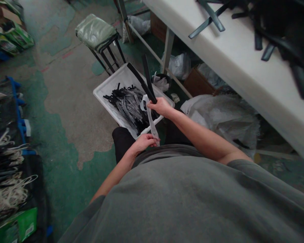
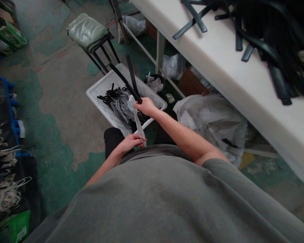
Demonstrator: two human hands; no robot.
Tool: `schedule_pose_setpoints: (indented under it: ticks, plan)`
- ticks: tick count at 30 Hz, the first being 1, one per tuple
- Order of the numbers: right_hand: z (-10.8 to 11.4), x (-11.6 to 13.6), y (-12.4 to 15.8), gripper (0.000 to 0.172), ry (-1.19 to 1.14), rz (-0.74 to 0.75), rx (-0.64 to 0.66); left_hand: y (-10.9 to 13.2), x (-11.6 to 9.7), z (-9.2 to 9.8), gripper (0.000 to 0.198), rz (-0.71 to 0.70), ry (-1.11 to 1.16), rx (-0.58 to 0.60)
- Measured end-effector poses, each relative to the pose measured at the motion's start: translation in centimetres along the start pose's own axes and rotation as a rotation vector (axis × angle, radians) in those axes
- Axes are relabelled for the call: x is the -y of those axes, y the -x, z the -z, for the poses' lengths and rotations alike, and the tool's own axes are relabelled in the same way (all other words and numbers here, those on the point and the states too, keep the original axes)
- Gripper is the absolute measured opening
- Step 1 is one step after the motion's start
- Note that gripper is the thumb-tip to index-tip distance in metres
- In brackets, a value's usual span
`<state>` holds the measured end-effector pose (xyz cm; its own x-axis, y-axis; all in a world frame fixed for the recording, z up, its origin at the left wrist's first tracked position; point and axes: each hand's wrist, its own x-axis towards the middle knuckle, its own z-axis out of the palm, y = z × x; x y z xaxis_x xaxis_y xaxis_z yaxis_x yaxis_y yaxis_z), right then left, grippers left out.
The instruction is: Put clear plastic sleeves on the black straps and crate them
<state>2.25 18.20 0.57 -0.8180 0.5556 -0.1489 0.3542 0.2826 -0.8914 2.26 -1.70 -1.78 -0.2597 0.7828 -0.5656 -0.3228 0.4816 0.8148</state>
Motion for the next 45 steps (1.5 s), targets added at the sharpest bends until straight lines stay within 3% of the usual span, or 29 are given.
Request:
schedule_pose_setpoints:
  ticks: [3,7,10,15,18,20,22,26,28,31,36,43,45]
  plan:
    - [0.0,0.2,0.3,0.017,0.034,0.010,0.029,0.0,0.0,0.1,0.023,-0.002,0.007,-0.029]
    - [-0.1,0.7,0.8,0.019,0.086,0.002,0.058,-1.0,-0.2,0.5,0.025,-0.033,0.050,-0.235]
    - [-0.1,1.1,0.9,0.020,0.105,-0.001,0.043,-1.8,-0.4,0.9,0.020,-0.024,0.042,-0.290]
    - [0.5,1.6,0.7,0.021,0.072,0.069,0.021,-1.8,0.1,1.3,0.019,0.039,-0.039,-0.158]
    - [0.8,1.9,0.6,0.020,0.045,0.086,-0.014,-1.0,0.5,0.9,0.023,0.046,0.058,-0.045]
    - [0.8,1.8,0.8,0.023,-0.006,0.018,-0.030,-0.5,0.5,0.5,0.025,0.083,0.159,-0.022]
    - [0.6,1.4,1.6,0.030,-0.114,-0.131,0.094,-0.2,0.4,0.3,0.028,0.110,0.233,-0.030]
    - [-0.3,-0.5,4.2,0.034,-0.344,-0.393,0.632,0.1,0.4,0.3,0.032,0.103,0.293,-0.037]
    - [-0.9,-1.4,5.4,0.026,-0.446,-0.437,0.726,0.1,0.5,0.3,0.032,0.105,0.306,-0.019]
    - [-1.5,-2.4,6.3,0.018,-0.568,-0.484,0.726,0.1,0.9,0.2,0.030,0.110,0.288,0.014]
    - [-1.7,-2.3,6.4,0.022,-0.588,-0.511,0.712,0.1,1.4,-0.2,0.029,0.109,0.207,-0.006]
    - [-2.0,-1.0,5.7,0.017,-0.172,-0.343,0.526,0.3,1.4,-0.6,0.035,0.144,0.239,0.076]
    - [-2.1,-0.7,5.5,0.018,-0.071,-0.311,0.482,0.1,1.3,-0.7,0.036,0.136,0.227,0.011]
